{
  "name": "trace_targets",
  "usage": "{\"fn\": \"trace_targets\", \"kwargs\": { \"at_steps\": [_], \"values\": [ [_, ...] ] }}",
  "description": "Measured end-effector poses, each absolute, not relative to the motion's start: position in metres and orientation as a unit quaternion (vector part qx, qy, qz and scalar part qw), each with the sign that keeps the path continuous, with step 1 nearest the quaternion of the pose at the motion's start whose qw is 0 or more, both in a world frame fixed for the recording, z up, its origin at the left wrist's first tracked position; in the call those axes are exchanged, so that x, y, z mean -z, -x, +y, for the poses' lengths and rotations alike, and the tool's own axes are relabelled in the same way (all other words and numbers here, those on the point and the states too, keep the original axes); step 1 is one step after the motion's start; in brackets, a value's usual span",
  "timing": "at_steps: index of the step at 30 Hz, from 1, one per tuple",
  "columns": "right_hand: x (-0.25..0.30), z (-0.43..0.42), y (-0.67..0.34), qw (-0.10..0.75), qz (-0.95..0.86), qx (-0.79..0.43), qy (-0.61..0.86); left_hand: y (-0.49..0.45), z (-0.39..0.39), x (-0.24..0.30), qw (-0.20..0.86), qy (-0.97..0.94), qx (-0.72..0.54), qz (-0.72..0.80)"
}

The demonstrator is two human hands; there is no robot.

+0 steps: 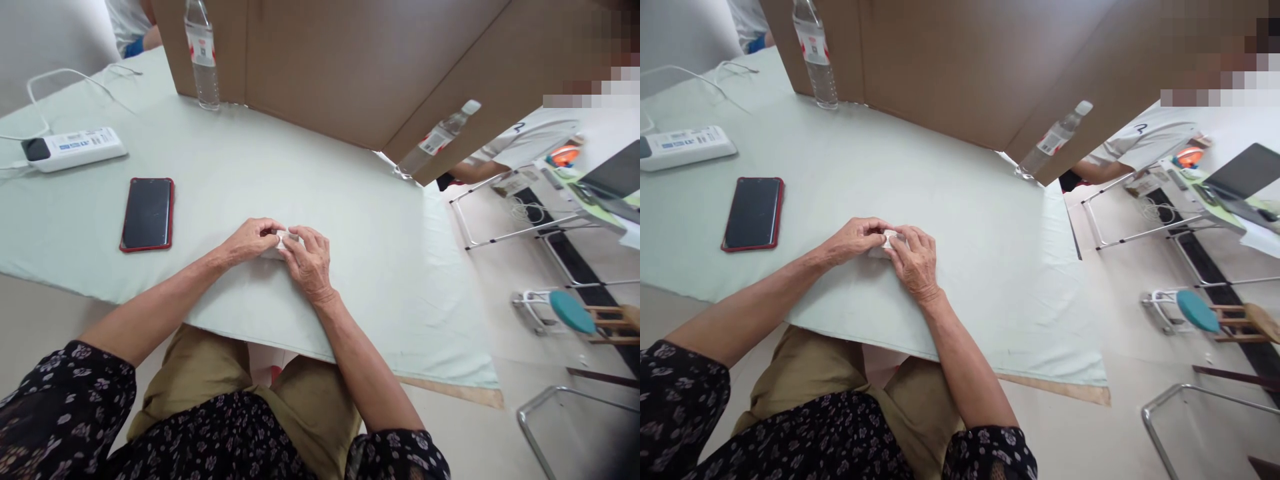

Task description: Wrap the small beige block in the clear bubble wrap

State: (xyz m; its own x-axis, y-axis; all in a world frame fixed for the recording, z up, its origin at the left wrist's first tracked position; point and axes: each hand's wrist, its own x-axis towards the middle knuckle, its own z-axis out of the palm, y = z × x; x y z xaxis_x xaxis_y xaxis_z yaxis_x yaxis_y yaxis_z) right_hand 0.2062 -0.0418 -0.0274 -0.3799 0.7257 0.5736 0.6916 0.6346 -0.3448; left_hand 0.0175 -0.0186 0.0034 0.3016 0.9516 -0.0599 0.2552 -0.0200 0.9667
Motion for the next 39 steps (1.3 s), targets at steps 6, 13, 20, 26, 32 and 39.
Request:
{"fn": "trace_targets", "kwargs": {
  "at_steps": [6,13,20,26,32,39],
  "values": [
    [0.033,-0.041,-0.204,0.348,-0.838,-0.003,0.42,-0.019,-0.019,-0.002,0.507,-0.633,-0.344,0.474],
    [0.029,-0.046,-0.214,0.392,-0.817,0.053,0.419,-0.018,-0.016,0.0,0.499,-0.638,-0.338,0.479],
    [0.033,-0.042,-0.212,0.338,-0.841,0.078,0.415,-0.018,-0.015,0.002,0.483,-0.656,-0.342,0.469],
    [0.031,-0.044,-0.21,0.348,-0.836,0.088,0.414,-0.019,-0.017,0.004,0.436,-0.667,-0.377,0.472],
    [0.03,-0.045,-0.209,0.358,-0.831,0.084,0.417,-0.02,-0.019,0.011,0.309,-0.748,-0.399,0.431],
    [0.032,-0.044,-0.207,0.377,-0.827,0.061,0.412,-0.023,-0.019,0.015,0.368,-0.712,-0.393,0.45]
  ]
}}
